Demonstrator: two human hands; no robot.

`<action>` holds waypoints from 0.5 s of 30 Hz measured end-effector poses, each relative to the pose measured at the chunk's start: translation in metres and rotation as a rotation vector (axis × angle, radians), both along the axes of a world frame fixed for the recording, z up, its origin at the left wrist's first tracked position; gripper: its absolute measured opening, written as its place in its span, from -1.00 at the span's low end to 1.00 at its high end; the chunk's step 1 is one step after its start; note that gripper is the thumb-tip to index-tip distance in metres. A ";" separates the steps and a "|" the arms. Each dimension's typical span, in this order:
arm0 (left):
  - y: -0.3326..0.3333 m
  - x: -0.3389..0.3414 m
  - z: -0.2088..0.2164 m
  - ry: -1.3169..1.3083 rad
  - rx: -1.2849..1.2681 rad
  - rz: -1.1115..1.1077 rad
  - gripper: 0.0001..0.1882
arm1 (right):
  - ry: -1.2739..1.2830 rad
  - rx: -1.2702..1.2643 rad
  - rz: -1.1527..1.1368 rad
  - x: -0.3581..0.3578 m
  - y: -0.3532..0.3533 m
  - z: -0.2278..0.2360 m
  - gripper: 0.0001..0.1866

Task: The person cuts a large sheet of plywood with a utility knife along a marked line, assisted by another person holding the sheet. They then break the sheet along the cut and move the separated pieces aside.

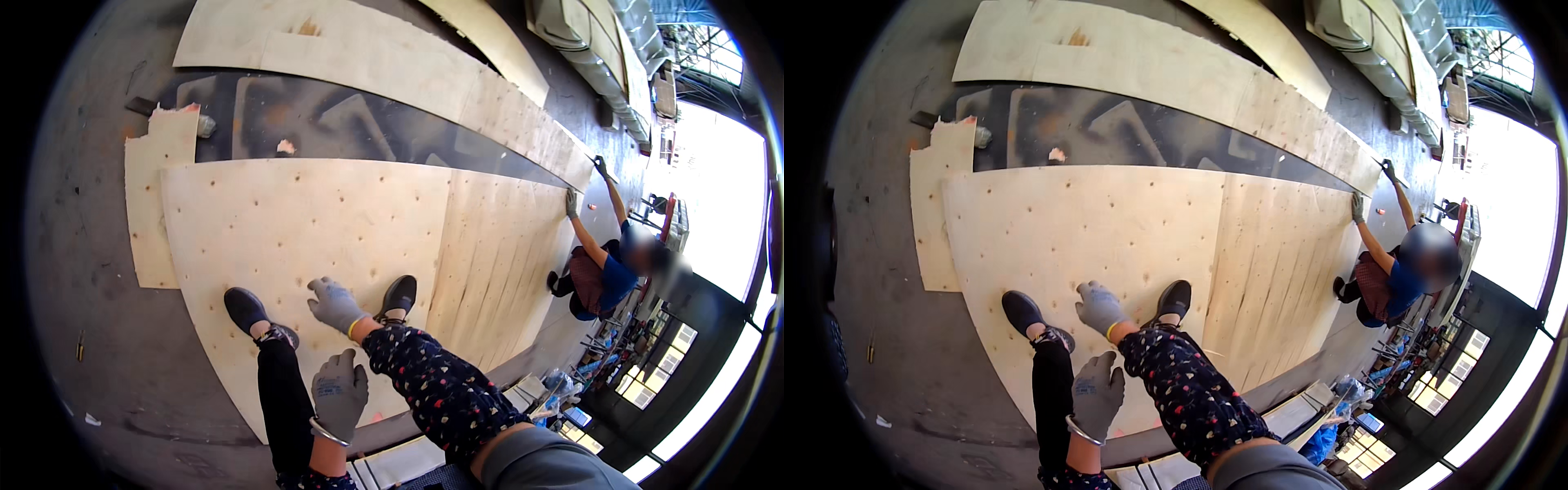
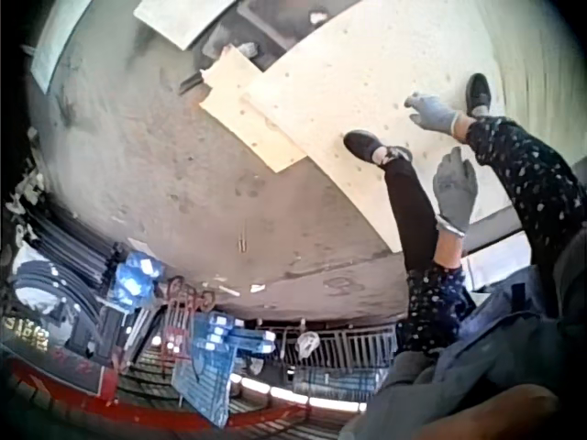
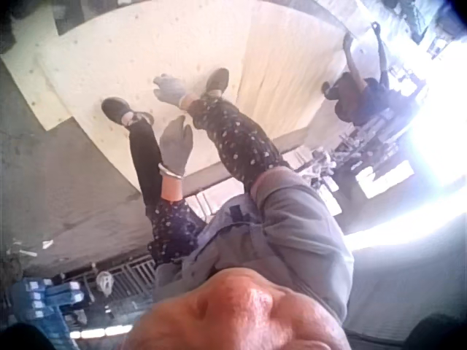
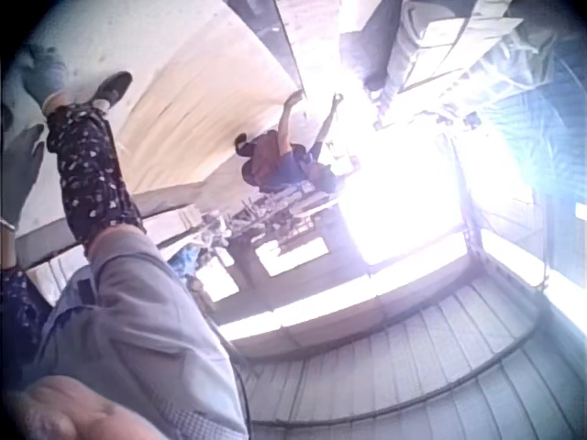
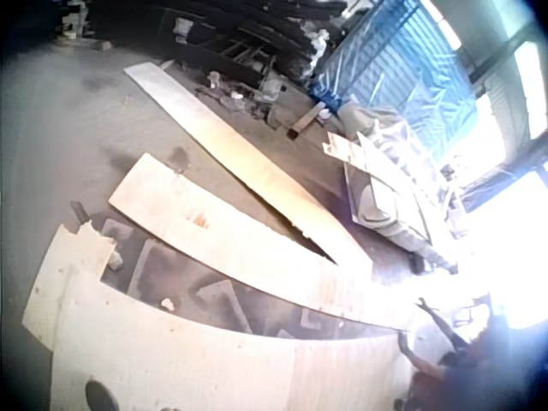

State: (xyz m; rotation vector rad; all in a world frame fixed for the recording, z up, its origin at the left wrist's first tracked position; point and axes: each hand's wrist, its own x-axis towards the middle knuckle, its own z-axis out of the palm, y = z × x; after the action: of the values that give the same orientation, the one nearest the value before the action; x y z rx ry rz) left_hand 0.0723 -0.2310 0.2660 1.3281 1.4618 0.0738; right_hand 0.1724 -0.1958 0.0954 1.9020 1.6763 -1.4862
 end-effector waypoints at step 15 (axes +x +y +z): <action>0.002 0.007 0.001 0.074 0.129 -0.096 -0.89 | -0.048 0.301 -0.153 0.109 -0.033 0.266 -0.68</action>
State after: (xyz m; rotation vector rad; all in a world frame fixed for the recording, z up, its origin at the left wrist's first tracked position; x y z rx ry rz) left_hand 0.0794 -0.2288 0.2670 1.5182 1.4734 0.0582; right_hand 0.2816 -0.2290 0.3612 2.2455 1.8577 -1.2833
